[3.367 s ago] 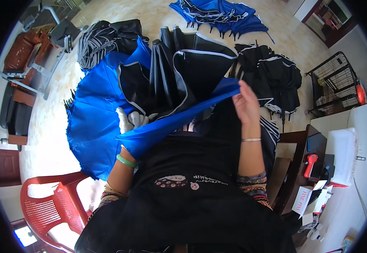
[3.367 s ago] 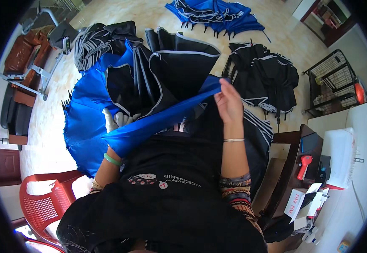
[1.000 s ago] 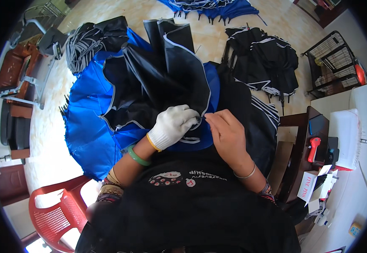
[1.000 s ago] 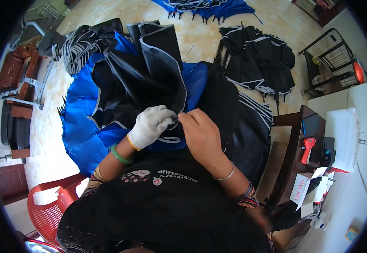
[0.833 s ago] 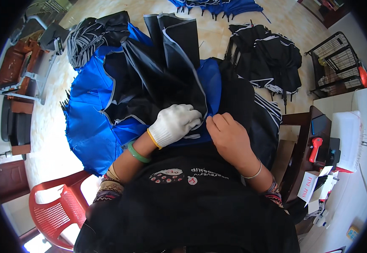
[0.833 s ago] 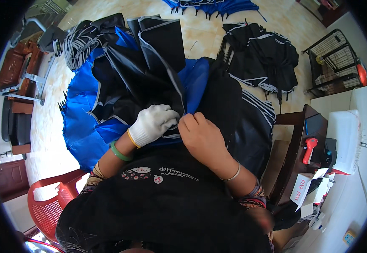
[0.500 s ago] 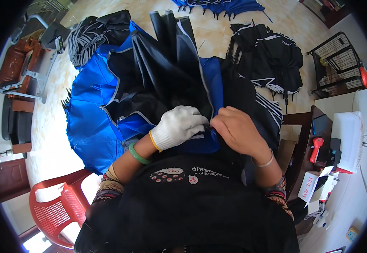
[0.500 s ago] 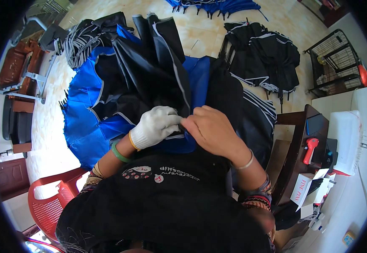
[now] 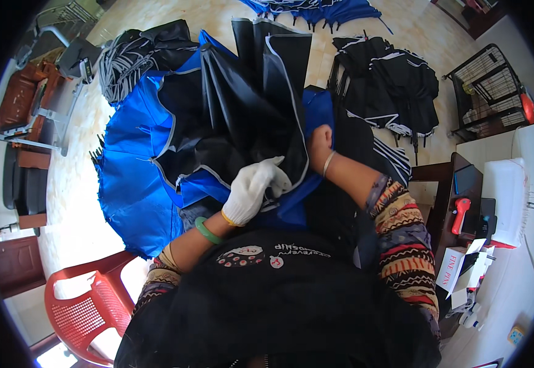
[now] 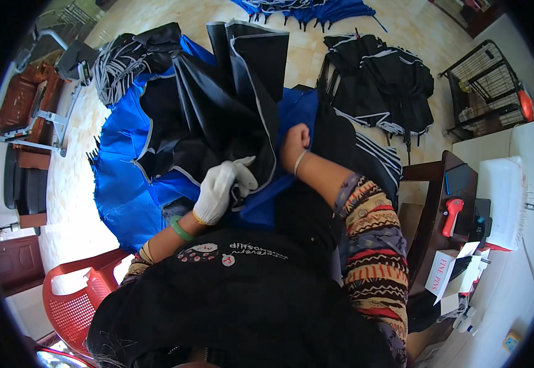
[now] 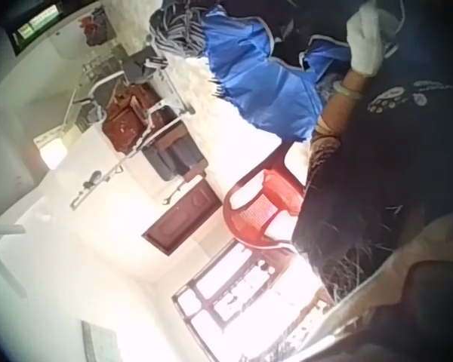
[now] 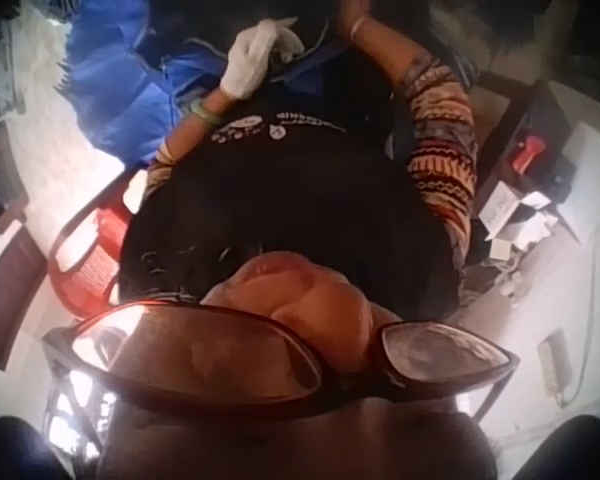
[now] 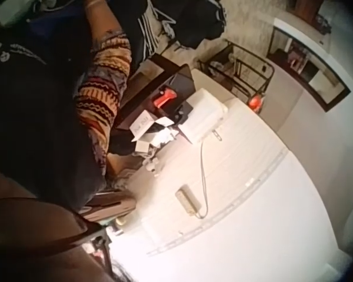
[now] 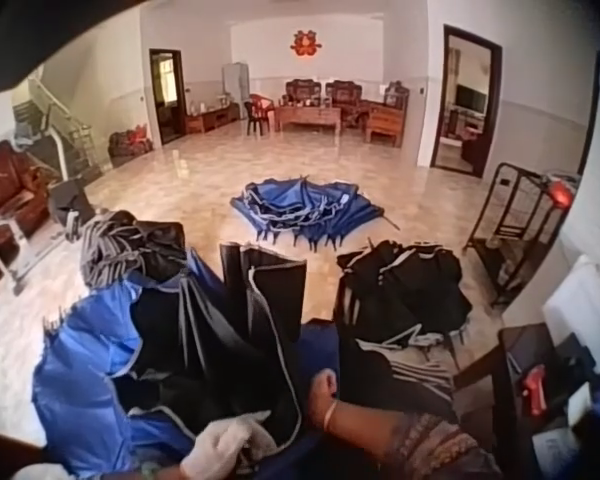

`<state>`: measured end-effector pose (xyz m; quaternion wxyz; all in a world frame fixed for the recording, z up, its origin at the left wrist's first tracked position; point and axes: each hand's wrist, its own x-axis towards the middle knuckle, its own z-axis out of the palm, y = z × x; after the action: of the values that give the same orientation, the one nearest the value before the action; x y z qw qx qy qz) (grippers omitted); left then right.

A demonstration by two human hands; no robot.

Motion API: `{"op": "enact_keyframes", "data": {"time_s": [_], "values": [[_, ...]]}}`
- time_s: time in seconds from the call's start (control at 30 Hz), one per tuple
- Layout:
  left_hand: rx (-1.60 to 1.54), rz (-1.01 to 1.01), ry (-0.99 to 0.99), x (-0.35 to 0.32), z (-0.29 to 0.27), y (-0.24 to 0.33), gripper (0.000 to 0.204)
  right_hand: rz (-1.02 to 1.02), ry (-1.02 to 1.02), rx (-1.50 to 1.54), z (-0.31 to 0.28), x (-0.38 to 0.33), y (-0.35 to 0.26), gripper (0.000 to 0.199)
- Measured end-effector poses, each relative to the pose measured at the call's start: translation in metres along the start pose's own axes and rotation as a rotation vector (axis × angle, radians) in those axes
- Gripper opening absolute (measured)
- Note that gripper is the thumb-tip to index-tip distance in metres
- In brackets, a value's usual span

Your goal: Attaching and tagging fabric panels to a structural frame.

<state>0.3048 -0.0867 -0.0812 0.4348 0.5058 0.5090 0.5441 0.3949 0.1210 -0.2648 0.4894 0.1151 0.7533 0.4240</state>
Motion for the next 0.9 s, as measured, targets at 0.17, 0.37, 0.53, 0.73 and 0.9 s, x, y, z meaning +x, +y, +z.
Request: {"op": "enact_keyframes", "data": {"time_s": [0.17,0.37,0.53,0.73,0.9], "values": [[-0.292,-0.289,0.315,0.012,-0.002,-0.010,0.062,0.463,0.023,0.892,0.037,-0.038,0.065,0.015],[-0.662,-0.114,0.310,0.029,-0.030,-0.022,0.064,0.453,0.305,1.131,0.093,-0.056,0.096,0.018],[-0.644,-0.046,0.362,0.031,-0.031,-0.019,0.062,0.699,0.541,1.252,0.118,-0.117,0.093,0.014],[-0.716,-0.102,0.335,0.017,-0.036,-0.021,0.059,0.897,0.999,2.121,0.167,-0.163,0.043,0.012],[-0.927,-0.003,0.283,0.003,-0.042,-0.022,0.044,0.860,1.443,3.094,0.118,-0.181,0.055,0.013]]}}
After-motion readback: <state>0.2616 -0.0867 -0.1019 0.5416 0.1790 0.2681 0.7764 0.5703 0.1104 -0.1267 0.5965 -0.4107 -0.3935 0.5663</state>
